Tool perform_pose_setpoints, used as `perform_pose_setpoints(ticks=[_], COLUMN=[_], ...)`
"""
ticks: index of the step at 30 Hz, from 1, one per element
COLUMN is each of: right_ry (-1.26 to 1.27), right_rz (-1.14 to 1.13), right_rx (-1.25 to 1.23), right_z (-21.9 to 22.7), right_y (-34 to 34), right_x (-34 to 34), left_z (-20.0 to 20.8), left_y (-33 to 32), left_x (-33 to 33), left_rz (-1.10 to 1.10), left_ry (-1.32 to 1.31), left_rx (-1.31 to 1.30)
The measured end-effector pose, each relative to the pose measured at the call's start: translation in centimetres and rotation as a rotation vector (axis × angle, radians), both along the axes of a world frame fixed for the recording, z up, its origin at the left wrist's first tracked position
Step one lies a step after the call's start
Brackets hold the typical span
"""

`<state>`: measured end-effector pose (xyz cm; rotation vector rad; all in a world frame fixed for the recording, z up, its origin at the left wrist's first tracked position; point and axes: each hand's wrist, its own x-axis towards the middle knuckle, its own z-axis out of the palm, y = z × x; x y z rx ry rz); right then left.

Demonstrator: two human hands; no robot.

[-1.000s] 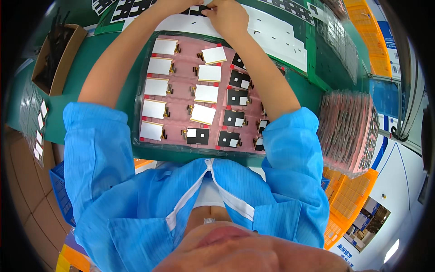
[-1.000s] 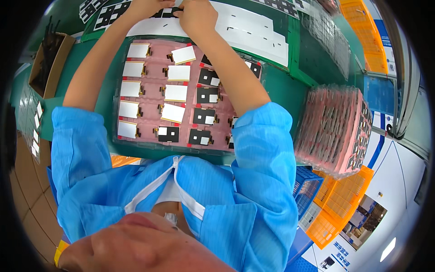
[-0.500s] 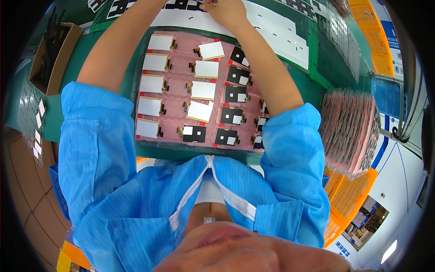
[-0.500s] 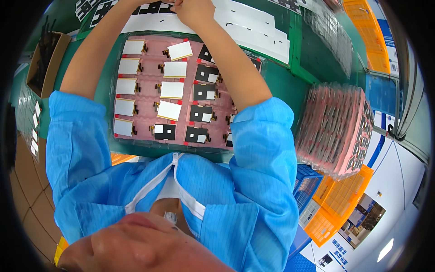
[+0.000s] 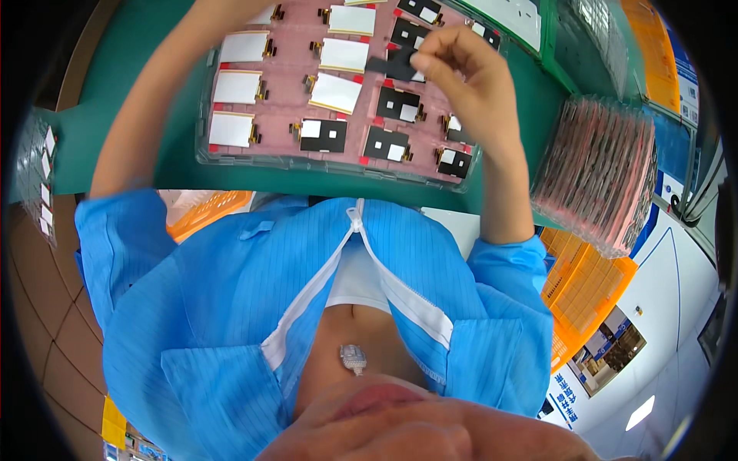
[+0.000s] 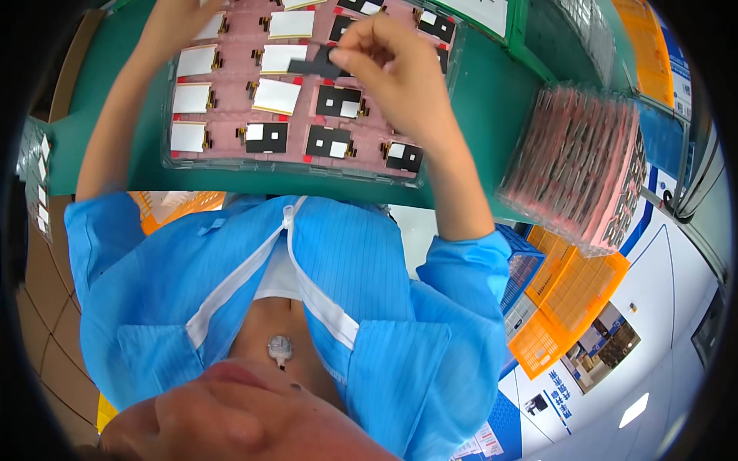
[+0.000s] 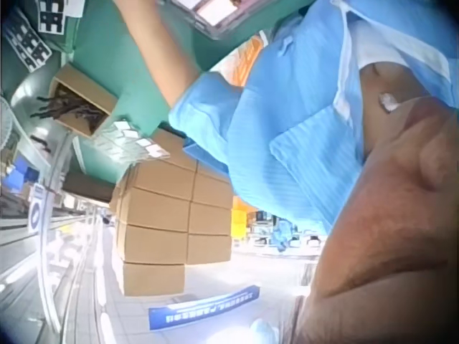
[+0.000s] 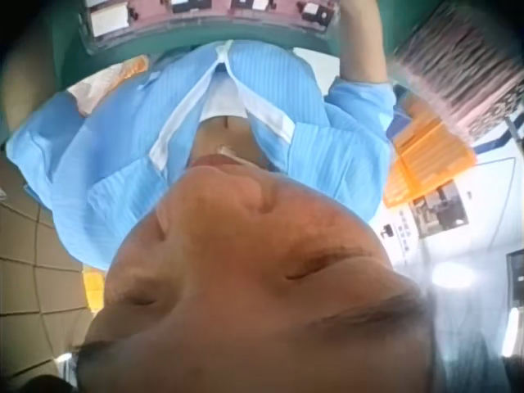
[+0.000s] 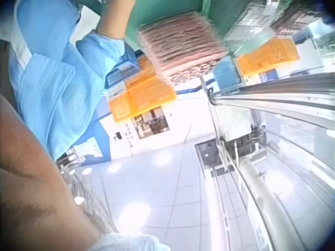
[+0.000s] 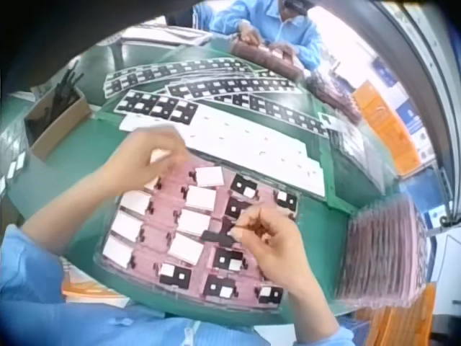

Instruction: The recorder is assembling small electronic modules into a pink plastic component tray.

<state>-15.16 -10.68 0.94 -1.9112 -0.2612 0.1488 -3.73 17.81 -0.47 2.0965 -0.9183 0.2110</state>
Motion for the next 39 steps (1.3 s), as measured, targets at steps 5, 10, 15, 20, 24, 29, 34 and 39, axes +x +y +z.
perform_pose_setpoints(ticks=[5,10,15,20,24,29,34,39], right_ry=[-0.032,-0.037,-0.134,-0.074,-0.114,-0.056,-0.122,-0.111], right_rz=[-0.094,-0.242,-0.217,-0.196,-0.188,-0.140,-0.182,-0.125], right_rx=[0.001,-0.009,0.007,-0.037,-0.129,-0.210,-0.254,-0.271], right_z=[-1.6,-2.4,-2.9,-2.5,-3.2,-2.7,-2.5,-2.0], right_y=[1.1,2.6,3.5,4.5,4.9,6.1,5.6,6.4], right_x=[-4.0,-4.6,-4.7,-4.5,-4.0,-3.8,-3.6,-3.4], left_z=[-1.6,-3.0,-3.0,-3.1,-2.6,-8.3,-3.7,-8.3], left_y=[0.6,0.6,0.9,1.0,0.5,-1.8,-1.0,-2.4], left_x=[-7.6,-8.9,-9.2,-9.9,-10.3,-8.5,-9.5,-8.5], left_rz=[-0.241,-0.202,-0.214,-0.128,-0.117,-0.385,-0.272,-0.411], left_ry=[0.219,0.138,0.116,0.176,0.185,-0.154,0.105,-0.078], left_rx=[0.087,0.232,0.235,0.188,0.170,-0.832,-0.425,-0.873])
